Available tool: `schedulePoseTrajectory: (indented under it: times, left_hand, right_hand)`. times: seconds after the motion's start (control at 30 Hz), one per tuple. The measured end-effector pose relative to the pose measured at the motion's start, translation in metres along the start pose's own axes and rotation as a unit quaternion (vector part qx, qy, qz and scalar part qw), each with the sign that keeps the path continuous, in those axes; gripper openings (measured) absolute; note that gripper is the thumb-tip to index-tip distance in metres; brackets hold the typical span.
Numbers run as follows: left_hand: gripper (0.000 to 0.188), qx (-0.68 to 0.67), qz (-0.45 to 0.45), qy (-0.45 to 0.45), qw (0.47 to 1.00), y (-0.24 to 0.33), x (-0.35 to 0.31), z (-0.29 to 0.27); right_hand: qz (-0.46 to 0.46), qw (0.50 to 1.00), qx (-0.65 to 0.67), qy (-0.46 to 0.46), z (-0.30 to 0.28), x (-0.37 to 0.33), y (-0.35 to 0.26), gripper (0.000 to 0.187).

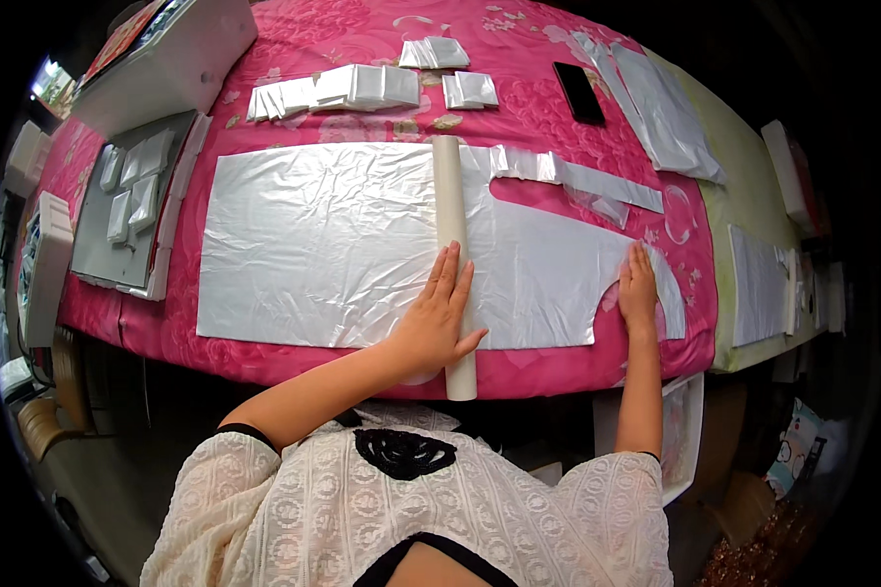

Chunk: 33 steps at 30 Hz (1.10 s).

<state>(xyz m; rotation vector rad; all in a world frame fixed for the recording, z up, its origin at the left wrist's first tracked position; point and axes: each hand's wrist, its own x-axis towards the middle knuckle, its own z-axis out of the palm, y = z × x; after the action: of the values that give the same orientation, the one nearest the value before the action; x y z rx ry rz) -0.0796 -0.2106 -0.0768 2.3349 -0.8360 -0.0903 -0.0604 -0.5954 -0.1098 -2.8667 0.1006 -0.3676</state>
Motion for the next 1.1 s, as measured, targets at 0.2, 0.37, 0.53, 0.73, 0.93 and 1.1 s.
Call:
schedulePoseTrajectory:
  times: [0.2,0.37,0.53,0.73,0.93,1.1]
  left_hand:
    - [0.083,0.033,0.012,-0.001,0.999,0.008,0.009,0.007]
    - [0.08,0.042,0.014,-0.004,0.999,0.011,0.013,0.008]
    - [0.07,-0.111,0.019,0.039,0.993,0.01,0.01,0.0]
    - [0.039,-0.622,-0.223,-0.071,0.748,-0.002,0.006,-0.042]
    - [0.023,-0.5,-0.378,-0.085,0.775,-0.113,-0.046,-0.121]
    - [0.016,-0.372,-0.449,-0.008,0.812,-0.169,-0.084,-0.172]
  right_hand:
    - [0.154,0.983,-0.07,0.065,-0.023,-0.019,0.066,0.035]
    - [0.165,0.972,-0.076,0.151,-0.039,-0.022,0.026,0.014]
    - [0.162,0.945,0.26,0.115,-0.05,-0.018,-0.089,0.011]
    - [-0.169,0.92,0.319,-0.152,-0.042,-0.051,-0.264,0.024]
    - [-0.122,0.97,0.209,-0.039,-0.052,-0.093,-0.286,0.036]
    - [0.127,0.952,0.083,-0.266,-0.044,-0.116,-0.264,0.049]
